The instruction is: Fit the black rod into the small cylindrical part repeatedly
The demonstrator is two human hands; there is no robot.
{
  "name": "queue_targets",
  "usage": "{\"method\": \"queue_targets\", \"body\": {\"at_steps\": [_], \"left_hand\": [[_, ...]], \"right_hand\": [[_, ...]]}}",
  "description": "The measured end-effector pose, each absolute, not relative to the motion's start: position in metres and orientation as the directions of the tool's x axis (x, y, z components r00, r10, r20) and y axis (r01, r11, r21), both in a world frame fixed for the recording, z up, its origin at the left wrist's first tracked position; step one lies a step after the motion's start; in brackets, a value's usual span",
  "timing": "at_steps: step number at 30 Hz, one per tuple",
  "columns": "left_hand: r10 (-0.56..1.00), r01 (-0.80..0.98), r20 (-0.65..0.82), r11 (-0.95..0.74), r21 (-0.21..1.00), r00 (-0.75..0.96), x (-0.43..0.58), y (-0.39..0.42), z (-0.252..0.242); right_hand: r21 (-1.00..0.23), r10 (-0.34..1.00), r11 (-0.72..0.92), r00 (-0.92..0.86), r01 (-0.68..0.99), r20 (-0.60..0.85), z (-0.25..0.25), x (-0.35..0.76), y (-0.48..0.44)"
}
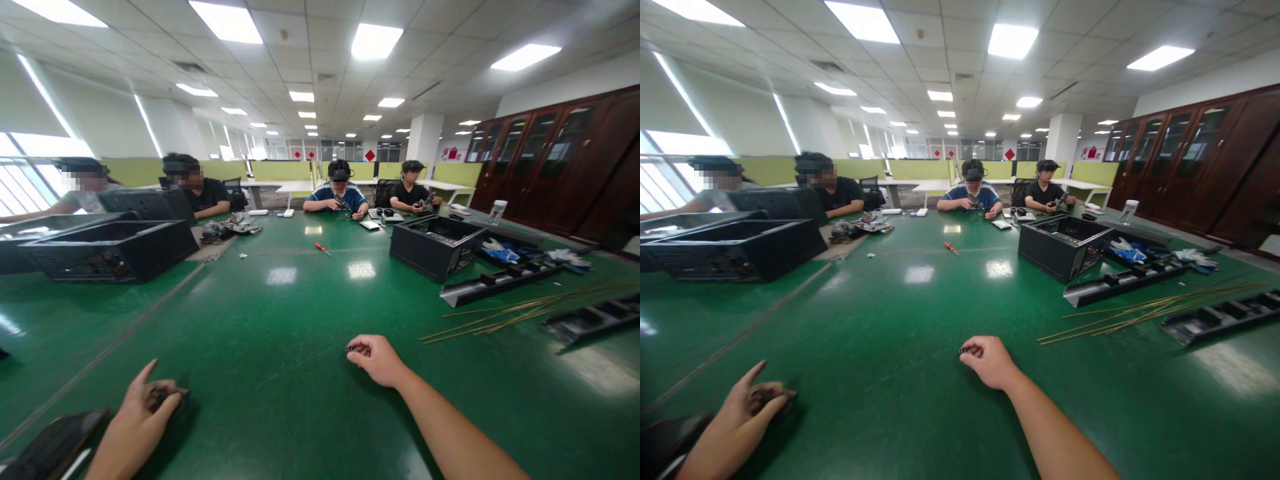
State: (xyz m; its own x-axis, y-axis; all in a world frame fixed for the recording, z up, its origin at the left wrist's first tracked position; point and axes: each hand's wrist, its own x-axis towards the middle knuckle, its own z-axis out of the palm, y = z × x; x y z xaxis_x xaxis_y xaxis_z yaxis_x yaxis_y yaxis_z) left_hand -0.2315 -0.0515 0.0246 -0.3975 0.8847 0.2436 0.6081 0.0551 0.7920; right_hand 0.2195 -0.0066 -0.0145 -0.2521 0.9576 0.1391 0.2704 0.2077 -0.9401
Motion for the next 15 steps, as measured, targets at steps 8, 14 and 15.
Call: {"method": "queue_targets", "body": {"at_steps": [8, 14, 15], "left_hand": [[0.625, 0.894, 0.76, -0.221, 0.39, -0.177, -0.158, -0.07, 0.085], [0.858, 0.634, 0.439, -0.499, 0.591, 0.267, -0.082, -0.043, 0.079], [0.853, 0.567, 0.399, -0.522, 0.638, 0.336, -0.066, -0.043, 0.074]], "right_hand": [[-0.995, 0.926, 0.033, -0.372, -0.089, 0.064, -0.001, 0.197, -0.022], [-0.957, 0.818, -0.126, -0.573, -0.262, 0.049, 0.001, 0.166, -0.045], [-0.957, 0.814, -0.123, -0.578, -0.264, 0.054, 0.001, 0.163, -0.047]]}}
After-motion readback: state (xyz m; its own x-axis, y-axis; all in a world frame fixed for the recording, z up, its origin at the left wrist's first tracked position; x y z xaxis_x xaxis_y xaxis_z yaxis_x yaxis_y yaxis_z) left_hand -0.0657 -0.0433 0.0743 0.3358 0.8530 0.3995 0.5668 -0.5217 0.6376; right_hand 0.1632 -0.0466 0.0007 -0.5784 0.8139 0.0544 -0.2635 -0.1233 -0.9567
